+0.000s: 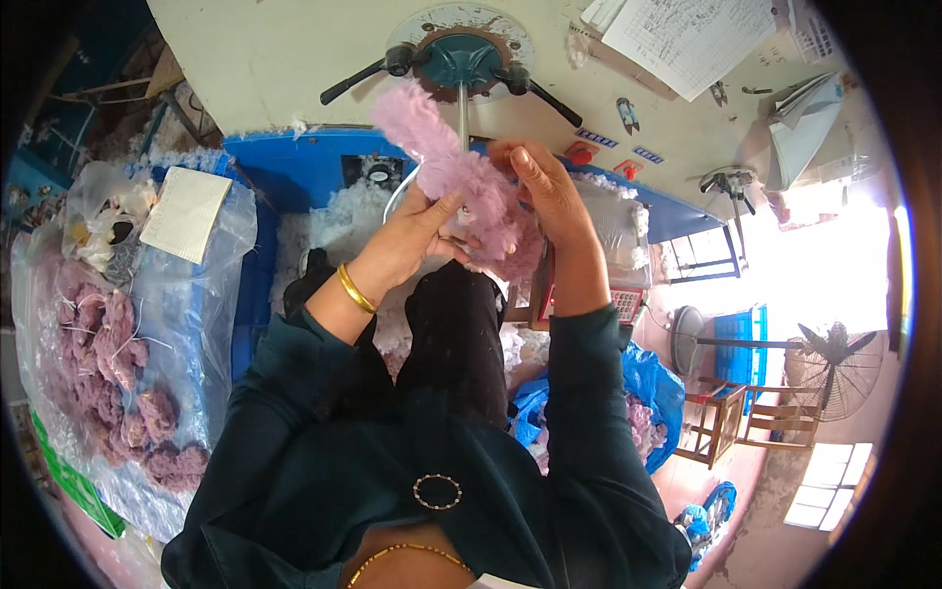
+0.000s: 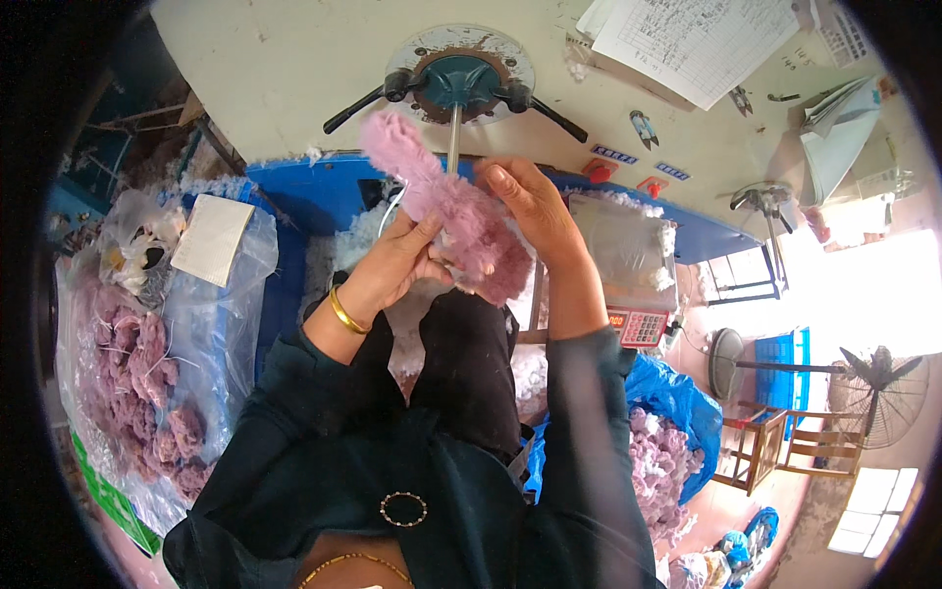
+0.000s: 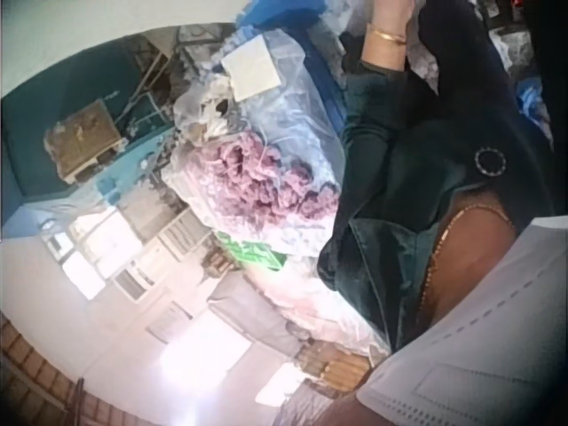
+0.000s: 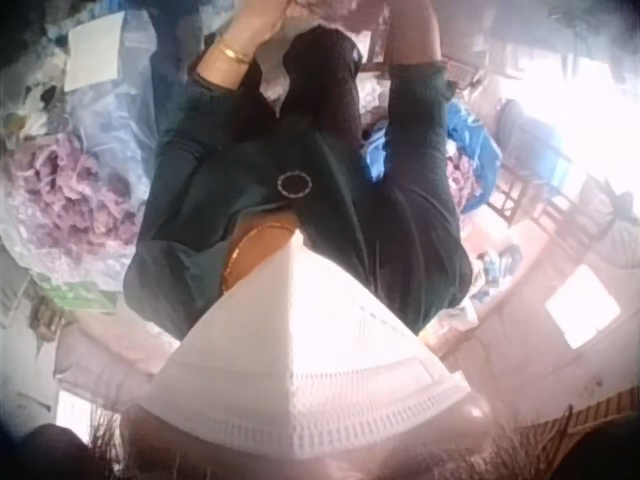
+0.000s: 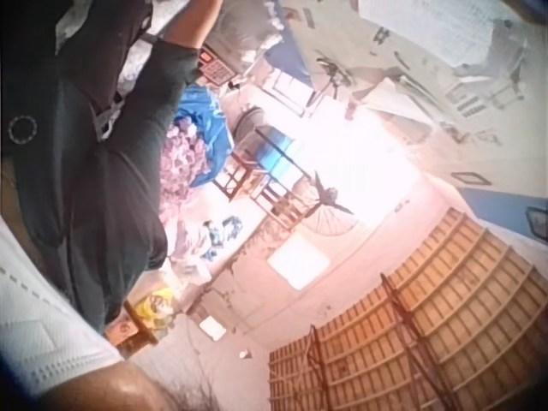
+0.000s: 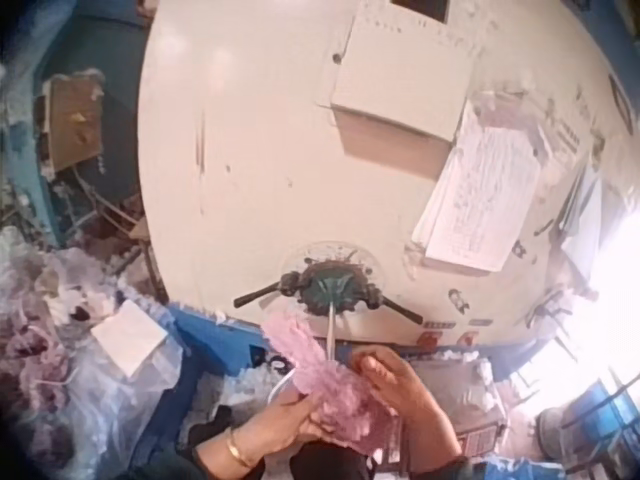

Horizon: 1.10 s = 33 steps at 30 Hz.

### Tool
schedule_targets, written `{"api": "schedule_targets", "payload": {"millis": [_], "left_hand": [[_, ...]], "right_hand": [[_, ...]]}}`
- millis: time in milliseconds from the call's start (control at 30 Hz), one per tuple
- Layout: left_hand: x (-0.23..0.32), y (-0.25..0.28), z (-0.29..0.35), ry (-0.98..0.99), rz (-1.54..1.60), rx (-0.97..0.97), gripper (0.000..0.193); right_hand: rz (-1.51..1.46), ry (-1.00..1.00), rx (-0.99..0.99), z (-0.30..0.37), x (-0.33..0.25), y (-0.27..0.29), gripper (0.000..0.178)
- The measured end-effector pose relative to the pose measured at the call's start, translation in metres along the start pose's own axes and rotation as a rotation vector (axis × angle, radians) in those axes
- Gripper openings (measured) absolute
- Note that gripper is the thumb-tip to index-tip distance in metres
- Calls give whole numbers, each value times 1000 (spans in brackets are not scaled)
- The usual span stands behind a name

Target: The person repeatedly stuffs pink fluffy material into small pink plush toys using a manual stuffing machine. They place each toy on the machine's nozzle, push the material in, then remove and set the toy aside. The process is repeated for multiple toys throughout the clip.

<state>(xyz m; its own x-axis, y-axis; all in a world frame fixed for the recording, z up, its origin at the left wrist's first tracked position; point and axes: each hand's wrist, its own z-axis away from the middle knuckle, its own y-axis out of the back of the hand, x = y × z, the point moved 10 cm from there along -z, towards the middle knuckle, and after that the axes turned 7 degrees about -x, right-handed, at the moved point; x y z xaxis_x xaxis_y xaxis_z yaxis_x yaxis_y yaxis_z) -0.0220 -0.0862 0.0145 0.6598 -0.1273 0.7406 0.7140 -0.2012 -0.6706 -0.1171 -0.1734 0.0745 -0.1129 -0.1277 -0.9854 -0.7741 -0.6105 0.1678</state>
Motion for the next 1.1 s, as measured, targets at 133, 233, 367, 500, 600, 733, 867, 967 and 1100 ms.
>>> {"api": "schedule_targets", "payload": {"millis": [133,233,367,500,600,733,867,967,1100], "left_hand": [[-4,6,9,-61,-145,116,46],[-1,1,7,-133,-245,126,39],[-2,-12,-4,-156,-224,99,35],[13,0,10,-146,-370,130,37],[21,26,36,-201,-369,238,38],[38,15,37,-159,-407,253,41],[30,-16,14,-70,-424,110,51],[29,-10,14,-32,-365,103,52],[41,-14,33,-6,-413,128,53]], "right_hand": [[853,58,27,11,-20,-54,63],[638,32,147,14,-14,-54,64],[165,213,113,3,11,-18,54],[183,296,50,24,13,-42,71],[439,152,296,35,2,-73,80],[136,96,438,37,2,-60,68],[-157,-17,348,22,18,-25,58],[-54,12,363,23,20,-28,65],[-115,105,338,24,-7,-53,59]]}}
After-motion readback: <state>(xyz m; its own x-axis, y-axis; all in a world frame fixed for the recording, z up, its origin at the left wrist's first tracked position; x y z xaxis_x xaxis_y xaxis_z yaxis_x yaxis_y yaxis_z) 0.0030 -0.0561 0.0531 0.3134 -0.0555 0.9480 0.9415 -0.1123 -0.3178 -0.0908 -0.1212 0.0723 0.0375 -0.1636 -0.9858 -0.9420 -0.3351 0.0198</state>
